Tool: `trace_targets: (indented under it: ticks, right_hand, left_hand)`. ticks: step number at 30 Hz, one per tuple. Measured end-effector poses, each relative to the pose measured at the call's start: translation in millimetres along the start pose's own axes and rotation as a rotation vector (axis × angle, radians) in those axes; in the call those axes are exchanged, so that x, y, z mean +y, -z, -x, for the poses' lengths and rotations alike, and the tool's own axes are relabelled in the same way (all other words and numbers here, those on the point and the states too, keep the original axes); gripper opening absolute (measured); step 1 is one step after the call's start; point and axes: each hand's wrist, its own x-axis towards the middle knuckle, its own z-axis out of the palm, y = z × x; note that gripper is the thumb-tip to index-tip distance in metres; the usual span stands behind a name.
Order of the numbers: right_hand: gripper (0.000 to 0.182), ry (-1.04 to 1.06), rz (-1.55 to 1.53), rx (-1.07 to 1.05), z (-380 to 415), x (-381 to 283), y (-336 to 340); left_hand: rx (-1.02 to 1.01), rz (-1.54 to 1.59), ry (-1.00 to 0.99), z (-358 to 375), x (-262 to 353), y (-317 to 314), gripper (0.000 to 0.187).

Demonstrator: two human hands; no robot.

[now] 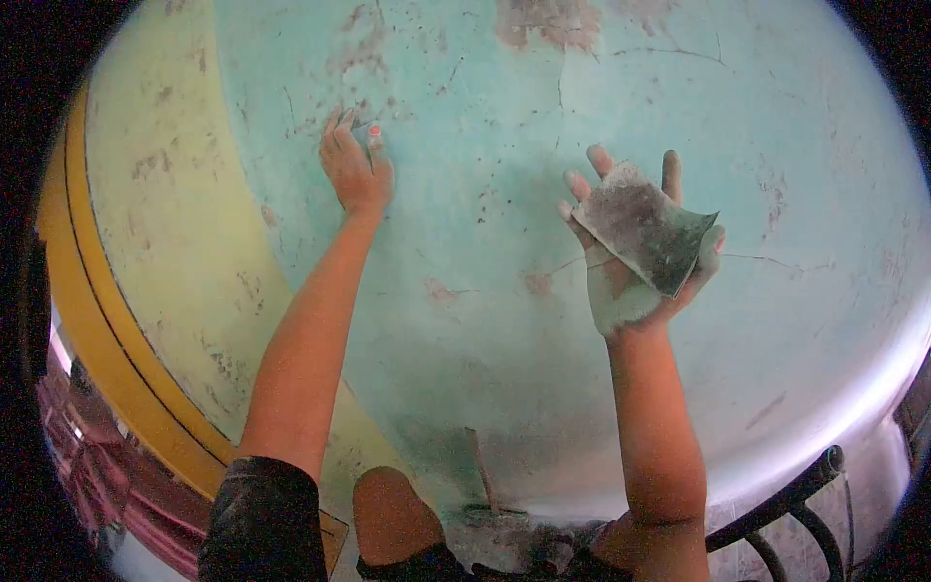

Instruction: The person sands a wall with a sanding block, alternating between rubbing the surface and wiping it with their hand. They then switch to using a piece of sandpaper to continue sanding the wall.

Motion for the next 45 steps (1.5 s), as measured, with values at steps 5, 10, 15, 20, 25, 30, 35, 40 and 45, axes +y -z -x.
trace_targets:
  ticks: [5,10,15,20,25,30,35,40,45]
  right_hand:
    - [0.101,0.027,0.030,0.007,-3.4,-2.5,-4.3]
    - [0.104,-0.023,0.148,0.010,3.4,-1.3,-2.0]
    - [0.110,-0.061,0.266,-0.137,2.3,-6.7,-5.7]
    - [0.112,-0.120,0.464,-0.189,-5.6,-5.4,-11.5]
    - [0.120,-0.087,0.845,-0.229,-24.3,6.3,-16.7]
    - [0.117,0.244,1.307,-0.628,-51.8,28.6,-20.9]
    - [0.106,0.544,2.003,-1.142,-61.3,65.5,-35.1]
    - [0.100,0.690,2.041,-1.237,-96.8,89.0,-42.0]
    - [0.100,0.770,1.837,-1.150,-132.8,93.4,-44.1]
  left_hand:
    - [0.012,-0.011,0.018,-4.3,2.6,-1.1,0.041]
    - [0.013,-0.008,0.006,-3.5,0.3,-1.9,0.042]
    - [0.020,0.010,0.047,-3.8,2.3,0.0,0.041]
    - [0.016,0.005,0.054,-3.4,1.6,-1.1,0.042]
    - [0.007,0.003,0.073,-0.3,1.5,-3.2,0.045]
    - [0.023,0.006,0.061,-1.8,2.6,-0.8,0.046]
    - [0.032,0.012,0.048,-3.1,2.2,1.4,0.046]
    - [0.038,-0.033,0.001,-4.3,-4.6,0.7,0.044]
    - [-0.188,-0.017,-0.241,-22.8,-59.1,27.2,0.046]
